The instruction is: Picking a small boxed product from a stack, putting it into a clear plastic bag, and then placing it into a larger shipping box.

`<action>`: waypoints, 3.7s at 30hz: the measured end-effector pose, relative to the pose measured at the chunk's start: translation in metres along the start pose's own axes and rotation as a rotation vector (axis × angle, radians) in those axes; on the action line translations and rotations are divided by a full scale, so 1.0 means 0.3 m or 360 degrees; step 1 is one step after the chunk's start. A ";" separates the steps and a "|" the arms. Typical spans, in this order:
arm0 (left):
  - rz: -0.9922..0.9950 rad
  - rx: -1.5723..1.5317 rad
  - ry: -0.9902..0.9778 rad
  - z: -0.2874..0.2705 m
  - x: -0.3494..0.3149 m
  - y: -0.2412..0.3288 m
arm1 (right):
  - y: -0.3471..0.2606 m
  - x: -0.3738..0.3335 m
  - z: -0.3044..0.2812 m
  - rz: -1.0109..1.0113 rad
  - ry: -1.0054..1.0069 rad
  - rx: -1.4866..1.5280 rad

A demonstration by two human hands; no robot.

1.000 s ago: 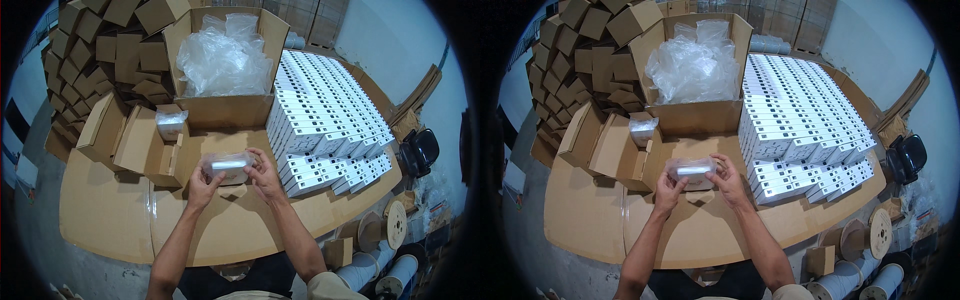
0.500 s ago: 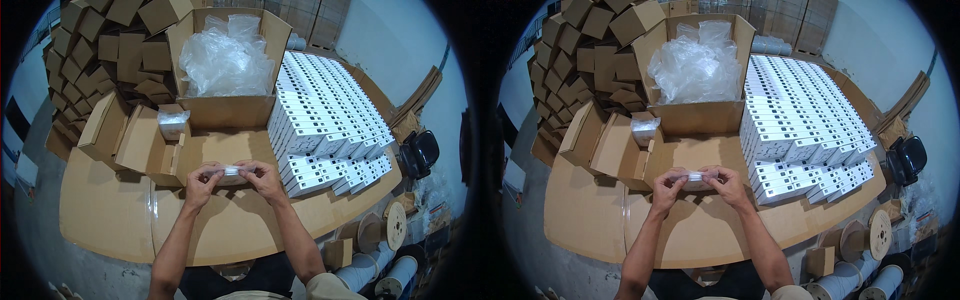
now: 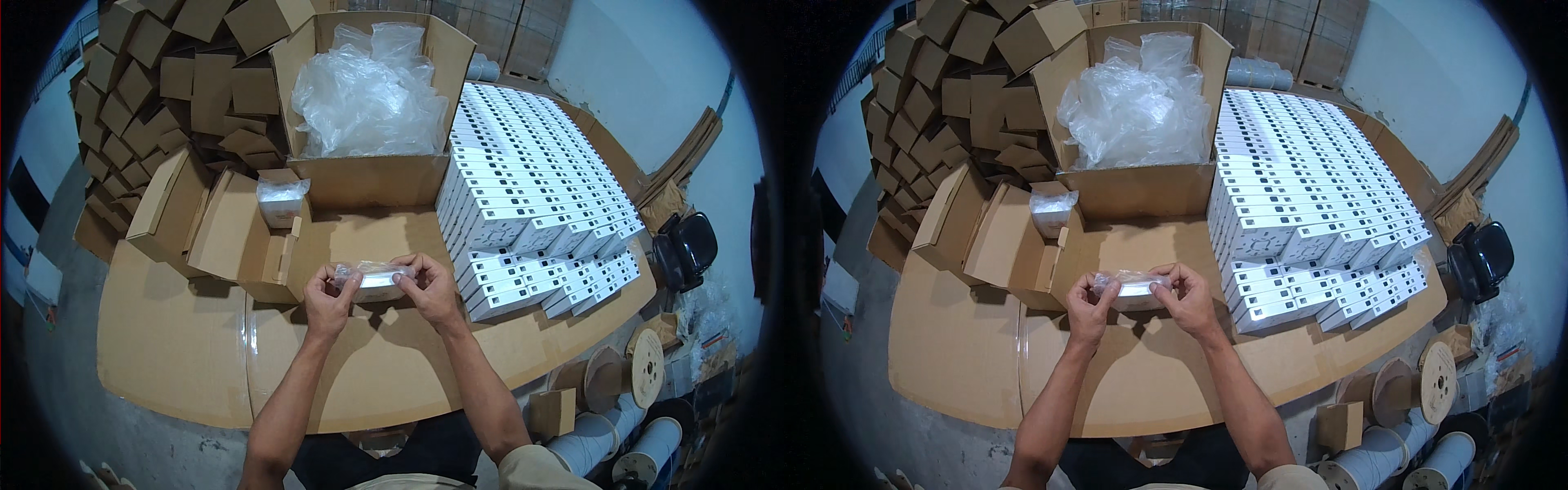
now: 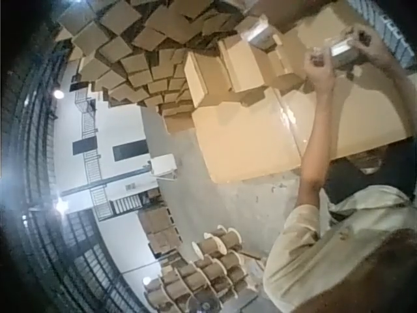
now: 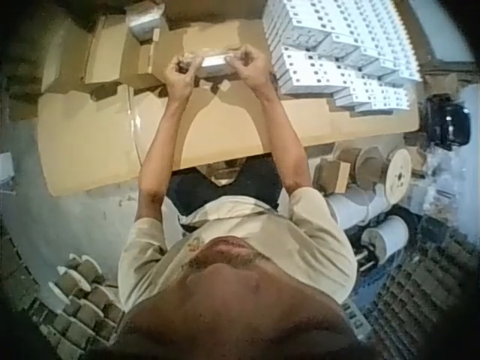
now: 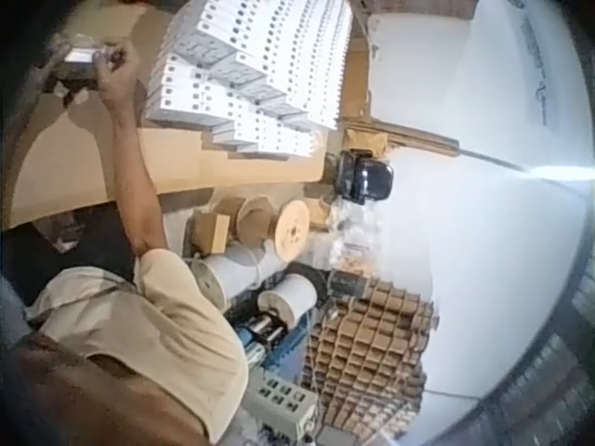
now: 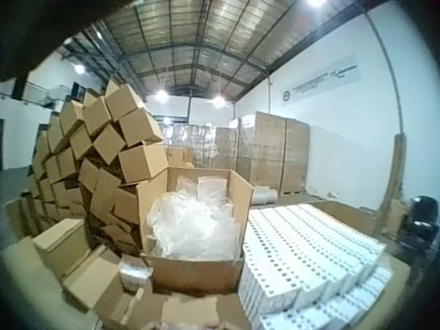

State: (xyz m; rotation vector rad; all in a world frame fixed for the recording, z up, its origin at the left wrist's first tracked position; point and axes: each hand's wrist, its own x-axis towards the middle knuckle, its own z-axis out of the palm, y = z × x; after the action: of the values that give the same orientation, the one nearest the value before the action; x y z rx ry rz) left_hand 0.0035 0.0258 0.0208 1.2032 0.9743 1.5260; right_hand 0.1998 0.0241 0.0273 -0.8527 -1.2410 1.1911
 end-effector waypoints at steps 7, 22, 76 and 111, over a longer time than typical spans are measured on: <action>-0.0098 -0.0132 0.0056 0.016 0.004 -0.021 | 0.060 0.004 0.007 0.0117 0.0156 0.0240; -0.0146 -0.0106 0.0067 0.000 0.001 -0.020 | -0.060 -0.024 0.015 0.0050 -0.0029 -0.0312; 0.0259 0.0834 -0.0079 -0.024 -0.058 0.032 | -0.134 0.042 -0.013 -0.0274 -0.0291 -0.1251; 0.0124 0.2013 -0.0595 -0.130 -0.371 0.172 | -0.080 0.615 0.462 -0.0773 -0.0570 -0.1641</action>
State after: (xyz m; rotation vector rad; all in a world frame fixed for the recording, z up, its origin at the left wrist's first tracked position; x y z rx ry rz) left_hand -0.0348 -0.0962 0.0349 2.2786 1.6881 0.5513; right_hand 0.0550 0.1809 0.1182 -0.9768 -2.2666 0.2448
